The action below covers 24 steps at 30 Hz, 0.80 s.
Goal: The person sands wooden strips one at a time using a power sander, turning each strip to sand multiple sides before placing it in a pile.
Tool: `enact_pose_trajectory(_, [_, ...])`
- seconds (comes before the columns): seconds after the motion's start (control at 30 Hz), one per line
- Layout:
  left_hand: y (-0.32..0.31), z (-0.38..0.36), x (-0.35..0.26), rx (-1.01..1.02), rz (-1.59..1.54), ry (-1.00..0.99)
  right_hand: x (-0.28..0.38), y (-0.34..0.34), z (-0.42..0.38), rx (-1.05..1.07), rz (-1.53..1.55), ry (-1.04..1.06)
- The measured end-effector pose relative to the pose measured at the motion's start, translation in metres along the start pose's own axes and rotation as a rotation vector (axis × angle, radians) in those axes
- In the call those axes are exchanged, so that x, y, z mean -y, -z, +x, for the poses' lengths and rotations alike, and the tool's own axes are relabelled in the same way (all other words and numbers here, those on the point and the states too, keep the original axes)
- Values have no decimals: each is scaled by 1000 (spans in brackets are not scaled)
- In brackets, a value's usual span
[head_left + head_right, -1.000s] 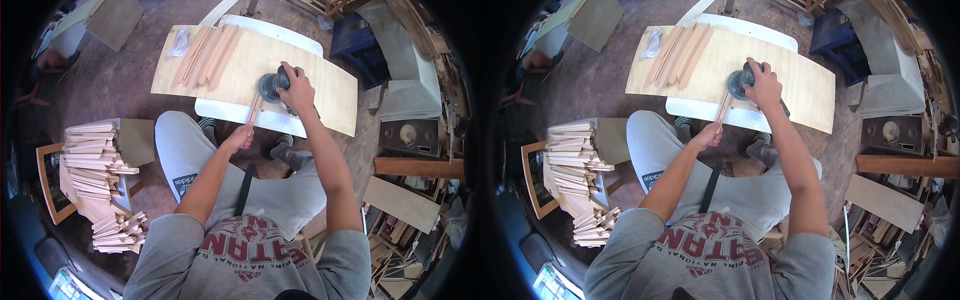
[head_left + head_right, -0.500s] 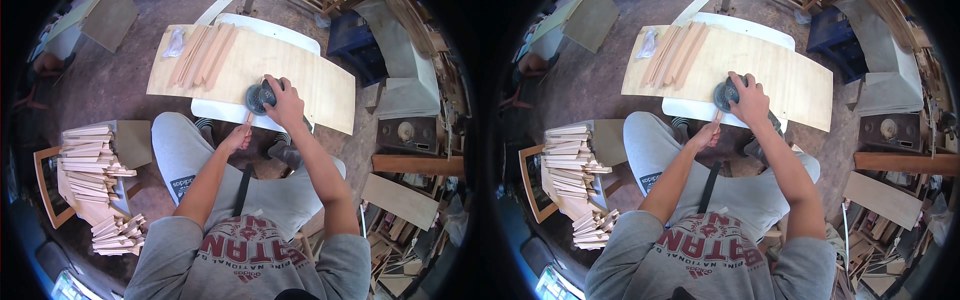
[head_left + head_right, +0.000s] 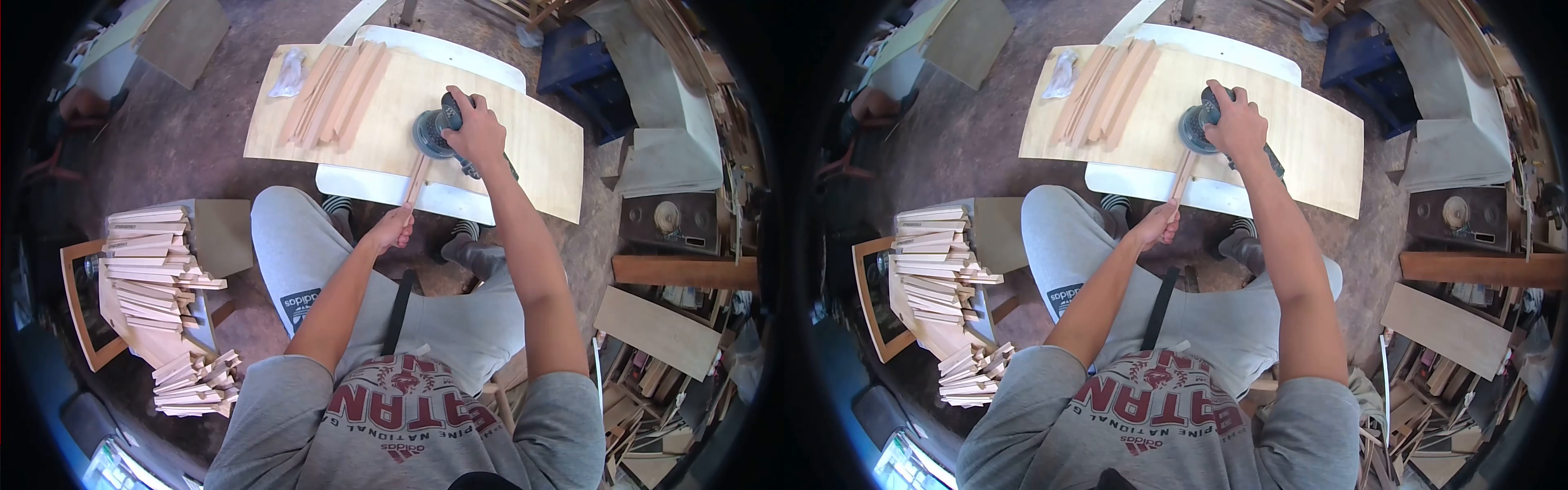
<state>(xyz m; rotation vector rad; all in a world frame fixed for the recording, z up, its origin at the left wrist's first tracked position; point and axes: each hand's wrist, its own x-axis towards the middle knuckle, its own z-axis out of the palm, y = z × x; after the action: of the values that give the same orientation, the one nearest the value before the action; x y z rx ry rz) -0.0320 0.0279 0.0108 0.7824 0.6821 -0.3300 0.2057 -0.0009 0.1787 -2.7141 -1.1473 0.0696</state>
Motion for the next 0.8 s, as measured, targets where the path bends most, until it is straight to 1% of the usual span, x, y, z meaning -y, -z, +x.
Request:
enact_pose_trajectory(0.1, [-1, -2, -2, 3, 2, 5, 4, 3, -10, 28, -2, 22])
enact_pose_trajectory(0.2, [2, 1, 1, -2, 6, 1, 13, 2, -48, 35, 33, 76])
enact_pose_trajectory(0.3, [2, 3, 3, -13, 10, -7, 25, 4, -92, 65, 103, 63])
enact_pose_trajectory(0.4, [1, 2, 3, -23, 23, -28, 22, 0, -103, 52, 116, 51])
enact_pose_trajectory(0.47, [-1, -1, 3, -40, 41, -35, 15, -2, -90, 18, 106, 22])
enact_pose_trajectory(0.57, [3, 1, 4, -32, 49, -33, -5, -7, -44, -20, 81, -31])
enact_pose_trajectory(0.63, [3, 0, 3, -61, 47, -31, -18, -8, -14, -37, 56, -70])
enact_pose_trajectory(0.73, [12, 0, 2, -122, 55, -54, -34, -5, 14, 11, 3, -200])
enact_pose_trajectory(0.77, [18, -4, 1, -168, 47, -74, -43, -12, 14, -23, -28, -206])
enact_pose_trajectory(0.8, [11, -19, -10, -174, -60, -193, -51, -15, 11, -30, -67, -183])
